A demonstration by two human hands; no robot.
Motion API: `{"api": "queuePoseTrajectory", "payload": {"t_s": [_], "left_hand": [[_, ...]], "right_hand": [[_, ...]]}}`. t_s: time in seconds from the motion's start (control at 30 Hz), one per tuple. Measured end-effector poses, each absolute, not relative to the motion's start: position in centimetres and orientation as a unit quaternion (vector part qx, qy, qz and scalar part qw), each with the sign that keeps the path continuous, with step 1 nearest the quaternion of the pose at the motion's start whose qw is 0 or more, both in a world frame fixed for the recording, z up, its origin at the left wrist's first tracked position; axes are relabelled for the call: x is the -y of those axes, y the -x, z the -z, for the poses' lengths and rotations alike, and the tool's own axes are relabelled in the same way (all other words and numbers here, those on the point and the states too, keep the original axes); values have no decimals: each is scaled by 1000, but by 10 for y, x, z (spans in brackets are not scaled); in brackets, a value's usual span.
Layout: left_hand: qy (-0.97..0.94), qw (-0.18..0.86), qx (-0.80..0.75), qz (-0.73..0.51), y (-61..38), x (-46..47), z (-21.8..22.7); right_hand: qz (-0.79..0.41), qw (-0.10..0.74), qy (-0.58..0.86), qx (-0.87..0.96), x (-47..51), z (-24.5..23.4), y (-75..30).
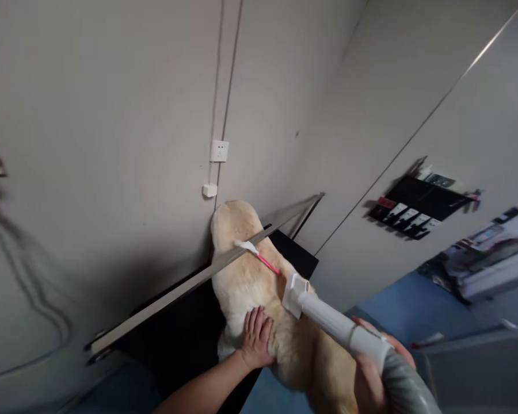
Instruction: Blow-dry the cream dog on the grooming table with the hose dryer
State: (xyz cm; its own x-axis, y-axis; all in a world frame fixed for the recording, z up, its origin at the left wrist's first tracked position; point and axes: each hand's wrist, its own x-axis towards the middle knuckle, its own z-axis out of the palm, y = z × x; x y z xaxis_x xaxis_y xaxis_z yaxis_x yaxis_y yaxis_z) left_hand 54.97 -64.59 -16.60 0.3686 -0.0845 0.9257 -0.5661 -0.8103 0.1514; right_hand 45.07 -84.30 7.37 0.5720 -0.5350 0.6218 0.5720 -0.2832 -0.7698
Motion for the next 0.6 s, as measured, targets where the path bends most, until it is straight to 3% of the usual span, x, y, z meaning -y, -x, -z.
{"api": "queuePoseTrajectory", "payload": {"t_s": [0.33,0.5,0.6], "left_hand": [[-817,265,216,-464,-582,701,199],[-910,308,204,-188,-593,742,184],[-888,416,196,-22,-595,771,150]], "right_hand": [[497,652,570,-59,841,-67,-455],[493,654,570,-63,851,-48,-472],[503,627,591,-65,869,-35,-477]]}}
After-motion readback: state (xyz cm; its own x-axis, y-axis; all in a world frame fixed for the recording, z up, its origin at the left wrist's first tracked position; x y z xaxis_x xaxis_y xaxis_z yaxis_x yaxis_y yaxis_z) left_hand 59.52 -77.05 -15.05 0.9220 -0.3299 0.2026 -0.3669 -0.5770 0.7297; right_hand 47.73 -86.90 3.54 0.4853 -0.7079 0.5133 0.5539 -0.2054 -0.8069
